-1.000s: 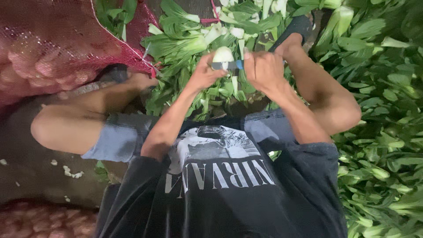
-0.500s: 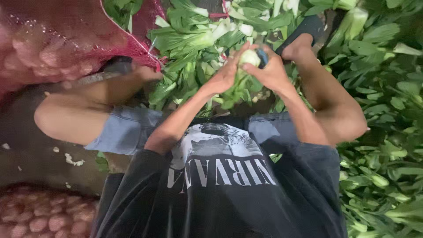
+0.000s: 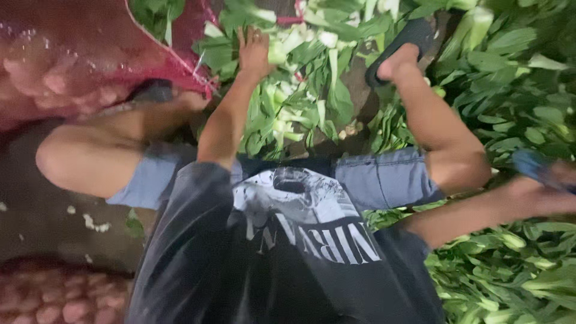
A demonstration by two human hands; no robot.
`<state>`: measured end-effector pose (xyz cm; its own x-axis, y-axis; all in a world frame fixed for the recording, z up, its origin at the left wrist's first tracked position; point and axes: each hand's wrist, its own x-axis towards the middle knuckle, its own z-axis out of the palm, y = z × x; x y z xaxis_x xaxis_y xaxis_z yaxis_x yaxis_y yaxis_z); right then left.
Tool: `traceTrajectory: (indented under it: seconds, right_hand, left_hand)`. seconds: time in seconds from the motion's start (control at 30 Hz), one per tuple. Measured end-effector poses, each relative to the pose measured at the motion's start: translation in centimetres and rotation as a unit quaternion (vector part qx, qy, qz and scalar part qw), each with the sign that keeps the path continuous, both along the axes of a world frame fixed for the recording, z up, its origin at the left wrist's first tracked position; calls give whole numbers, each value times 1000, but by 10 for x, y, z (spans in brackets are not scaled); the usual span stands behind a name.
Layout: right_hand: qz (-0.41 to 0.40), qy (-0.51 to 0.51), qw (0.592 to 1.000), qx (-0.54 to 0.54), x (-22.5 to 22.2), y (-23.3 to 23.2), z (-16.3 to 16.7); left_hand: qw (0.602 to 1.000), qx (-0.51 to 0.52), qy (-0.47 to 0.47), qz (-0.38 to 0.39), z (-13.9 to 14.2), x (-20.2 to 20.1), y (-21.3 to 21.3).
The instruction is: The person sits on the floor and uses a knife to trim the base of bok choy stalks. They repeatedly pick up each stalk, cut off the bottom, and place the trimmed vegetable into a red mesh bag.
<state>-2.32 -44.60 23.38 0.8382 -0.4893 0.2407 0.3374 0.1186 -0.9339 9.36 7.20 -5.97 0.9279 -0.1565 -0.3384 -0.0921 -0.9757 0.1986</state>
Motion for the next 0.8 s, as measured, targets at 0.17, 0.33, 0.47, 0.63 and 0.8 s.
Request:
traceTrajectory:
  seconds: [0.17,0.33,0.47,0.63,0.8]
  right_hand:
    - [117,109,982,-105,20,127,-42]
    - [253,182,796,-518,66,237,-90]
    - [223,119,724,-641,82,280,-95]
    - [241,104,708,-656,78,294,-81]
    - [231,76,706,-665,83,281,-100]
  left_hand:
    - [930,-357,-37,78,38,-18,-3]
    - [812,-556,-115,131,84,-52,-19]
    - [777,-594,-159,136,102,-66,-26]
    - [751,-622,-196,99,106,-69,-20]
    - [796,-565,-213,47,102,-73,-16]
